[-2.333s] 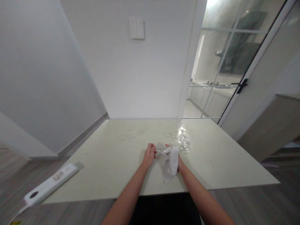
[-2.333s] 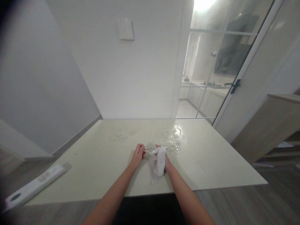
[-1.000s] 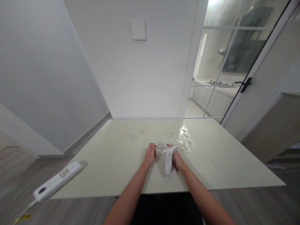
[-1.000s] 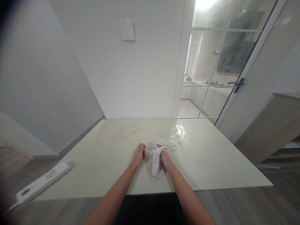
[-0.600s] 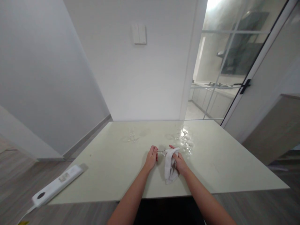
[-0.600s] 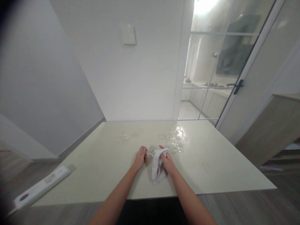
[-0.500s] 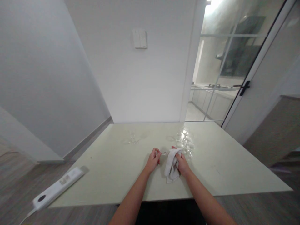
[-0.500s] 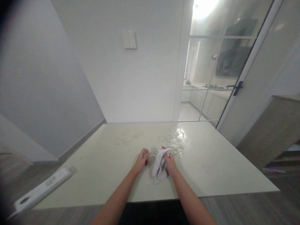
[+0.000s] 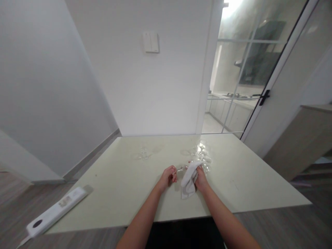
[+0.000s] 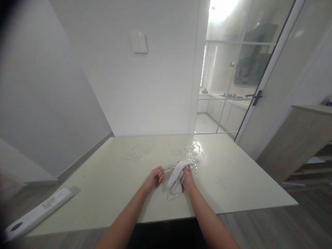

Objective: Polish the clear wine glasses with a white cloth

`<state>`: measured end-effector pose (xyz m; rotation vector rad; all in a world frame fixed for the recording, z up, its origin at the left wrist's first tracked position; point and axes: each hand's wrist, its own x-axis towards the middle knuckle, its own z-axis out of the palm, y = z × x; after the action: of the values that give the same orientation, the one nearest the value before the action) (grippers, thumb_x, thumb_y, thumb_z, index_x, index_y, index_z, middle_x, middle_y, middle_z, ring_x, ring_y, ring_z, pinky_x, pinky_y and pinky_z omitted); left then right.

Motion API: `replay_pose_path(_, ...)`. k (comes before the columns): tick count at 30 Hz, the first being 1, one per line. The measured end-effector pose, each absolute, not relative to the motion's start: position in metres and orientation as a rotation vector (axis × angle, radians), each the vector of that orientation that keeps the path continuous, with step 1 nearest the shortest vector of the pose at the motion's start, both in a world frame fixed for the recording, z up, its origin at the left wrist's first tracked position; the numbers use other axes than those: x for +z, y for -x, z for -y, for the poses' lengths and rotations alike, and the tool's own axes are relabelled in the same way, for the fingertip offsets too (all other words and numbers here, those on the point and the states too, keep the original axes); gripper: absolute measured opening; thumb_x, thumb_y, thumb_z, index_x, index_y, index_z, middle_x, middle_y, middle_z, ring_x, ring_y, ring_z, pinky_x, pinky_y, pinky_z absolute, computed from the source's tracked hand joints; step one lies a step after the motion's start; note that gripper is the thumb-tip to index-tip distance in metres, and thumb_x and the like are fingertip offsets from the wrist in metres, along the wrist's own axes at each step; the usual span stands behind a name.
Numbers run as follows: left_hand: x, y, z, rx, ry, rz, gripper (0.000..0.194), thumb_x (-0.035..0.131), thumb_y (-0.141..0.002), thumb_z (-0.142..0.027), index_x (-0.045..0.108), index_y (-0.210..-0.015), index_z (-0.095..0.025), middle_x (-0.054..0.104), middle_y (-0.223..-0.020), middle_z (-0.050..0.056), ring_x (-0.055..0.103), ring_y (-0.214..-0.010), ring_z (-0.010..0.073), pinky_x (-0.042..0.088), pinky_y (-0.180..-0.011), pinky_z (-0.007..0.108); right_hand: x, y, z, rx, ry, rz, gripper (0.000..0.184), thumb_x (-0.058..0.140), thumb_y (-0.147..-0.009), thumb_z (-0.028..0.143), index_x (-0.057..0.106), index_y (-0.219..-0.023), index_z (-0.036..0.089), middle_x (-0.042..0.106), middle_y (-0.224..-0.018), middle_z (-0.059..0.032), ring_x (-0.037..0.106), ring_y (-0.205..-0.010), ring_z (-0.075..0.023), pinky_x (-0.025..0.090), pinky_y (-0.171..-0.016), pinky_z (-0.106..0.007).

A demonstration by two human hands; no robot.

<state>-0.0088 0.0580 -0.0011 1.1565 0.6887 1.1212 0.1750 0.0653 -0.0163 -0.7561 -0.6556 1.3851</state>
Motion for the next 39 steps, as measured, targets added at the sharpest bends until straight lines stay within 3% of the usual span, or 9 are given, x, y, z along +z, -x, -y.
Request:
replay_pose_path(6, 0.005, 0.013, -0.056, 1.109, -1.053, -0.637, 0.039, 0.055, -0.078, -0.057, 0.046, -0.080, -0.019, 0.041, -0.049, -0.006, 0.044, -0.047, 0.0102, 0.031, -0.048, 0.022, -0.006, -0.171, -0.058, 1.602, 0.740, 0.696, 0.056, 0.055, -0.075, 0.063, 0.063, -0.110, 0.020, 0.071, -0.107, -0.0086, 0.068, -0.090, -0.0293, 0.054, -0.074, -0.041)
replay_pose_path(12, 0.006, 0.008, -0.048, 0.816, -1.240, -0.592, 0.040, 0.068, -0.075, -0.050, 0.050, -0.092, -0.017, 0.061, -0.070, 0.002, 0.054, -0.061, 0.0122, 0.036, -0.056, 0.022, -0.012, -0.166, -0.054, 1.600, 0.676, 0.762, 0.055, 0.068, -0.068, 0.042, 0.058, -0.118, 0.022, 0.071, -0.105, -0.0061, 0.068, -0.084, -0.0259, 0.055, -0.070, -0.038)
replay_pose_path(16, 0.007, 0.006, -0.046, 0.770, -1.339, -0.603, 0.040, 0.070, -0.075, -0.043, 0.056, -0.101, -0.016, 0.062, -0.081, 0.003, 0.057, -0.071, 0.0134, 0.039, -0.062, 0.023, -0.015, -0.165, -0.050, 1.669, 0.710, 0.917, 0.048, 0.070, -0.066, 0.036, 0.064, -0.110, 0.019, 0.072, -0.093, -0.0063, 0.068, -0.079, -0.0249, 0.054, -0.066, -0.036)
replay_pose_path(21, 0.008, 0.005, -0.043, 0.758, -1.388, -0.606, 0.034, 0.073, -0.075, -0.032, 0.061, -0.103, -0.016, 0.062, -0.090, 0.004, 0.057, -0.080, 0.0142, 0.043, -0.071, 0.025, -0.015, -0.166, -0.046, 1.581, 0.734, 1.107, 0.042, 0.073, -0.066, 0.031, 0.067, -0.106, 0.023, 0.071, -0.092, -0.0036, 0.066, -0.092, -0.0248, 0.053, -0.081, -0.038)
replay_pose_path(26, 0.010, -0.003, -0.038, 0.822, -1.443, -0.612, 0.041, 0.075, -0.072, -0.032, 0.063, -0.109, -0.017, 0.064, -0.102, 0.007, 0.058, -0.095, 0.0199, 0.043, -0.085, 0.031, -0.011, -0.167, -0.045, 1.526, 0.727, 1.104, 0.038, 0.071, -0.071, 0.030, 0.067, -0.109, 0.024, 0.070, -0.103, -0.0037, 0.063, -0.102, -0.0228, 0.046, -0.096, -0.039)
replay_pose_path(30, 0.008, -0.004, -0.040, 0.873, -1.385, -0.662, 0.056, 0.075, -0.072, -0.035, 0.054, -0.121, -0.019, 0.066, -0.099, 0.007, 0.062, -0.084, 0.0175, 0.046, -0.072, 0.028, -0.011, -0.169, -0.049, 1.574, 0.719, 0.935, 0.038, 0.069, -0.072, 0.039, 0.068, -0.106, 0.020, 0.069, -0.107, -0.0069, 0.065, -0.092, -0.0231, 0.051, -0.085, -0.038)
replay_pose_path(36, 0.006, 0.006, -0.054, 1.190, -1.298, -1.001, 0.038, 0.067, -0.075, -0.049, 0.060, -0.094, -0.016, 0.065, -0.075, 0.003, 0.055, -0.057, 0.0106, 0.036, -0.048, 0.020, -0.009, -0.169, -0.045, 1.506, 0.918, 0.992, 0.039, 0.064, -0.074, 0.049, 0.070, -0.093, 0.016, 0.070, -0.090, -0.0085, 0.063, -0.075, -0.0183, 0.052, -0.062, -0.028)
replay_pose_path(39, 0.006, 0.009, -0.057, 1.308, -1.182, -0.901, 0.042, 0.067, -0.072, -0.052, 0.062, -0.095, -0.017, 0.064, -0.079, 0.003, 0.058, -0.066, 0.0126, 0.040, -0.053, 0.021, -0.007, -0.154, -0.036, 1.603, 1.072, 1.229, 0.038, 0.065, -0.073, 0.048, 0.069, -0.091, 0.015, 0.070, -0.079, -0.0075, 0.060, -0.064, -0.0162, 0.047, -0.049, -0.024)
